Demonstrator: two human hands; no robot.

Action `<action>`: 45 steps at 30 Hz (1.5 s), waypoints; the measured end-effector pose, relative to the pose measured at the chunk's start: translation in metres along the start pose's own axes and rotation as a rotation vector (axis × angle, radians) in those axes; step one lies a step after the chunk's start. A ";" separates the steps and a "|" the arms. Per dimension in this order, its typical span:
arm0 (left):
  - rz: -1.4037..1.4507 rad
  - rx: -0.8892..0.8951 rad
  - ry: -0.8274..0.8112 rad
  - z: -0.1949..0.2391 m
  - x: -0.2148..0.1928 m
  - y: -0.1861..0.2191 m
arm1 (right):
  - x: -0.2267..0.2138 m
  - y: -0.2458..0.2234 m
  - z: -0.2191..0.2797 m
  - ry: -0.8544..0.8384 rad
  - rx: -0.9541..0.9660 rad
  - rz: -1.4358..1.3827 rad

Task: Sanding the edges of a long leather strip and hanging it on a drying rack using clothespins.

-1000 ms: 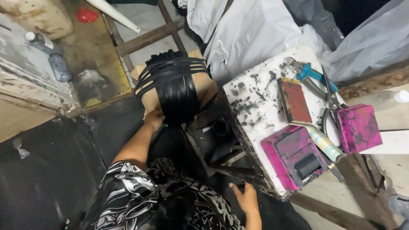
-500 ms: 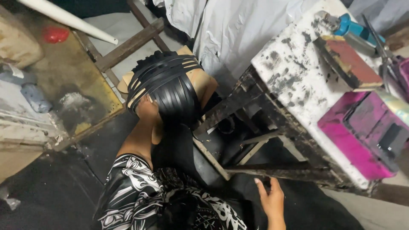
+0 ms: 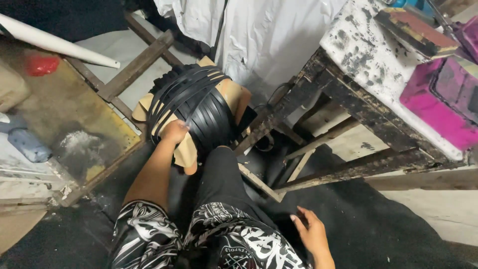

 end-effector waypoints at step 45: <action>1.120 0.806 -0.206 0.367 -0.253 0.374 | -0.032 -0.165 0.008 -0.120 -0.649 -0.598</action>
Point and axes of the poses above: each hand's wrist, its own z-axis away from the middle knuckle, its own x-axis out of the palm, y = z × x, the point moved 6 cm from there along -z, towards the middle knuckle, and after that the axes turned 13 degrees about -x, right-handed, at the moved point
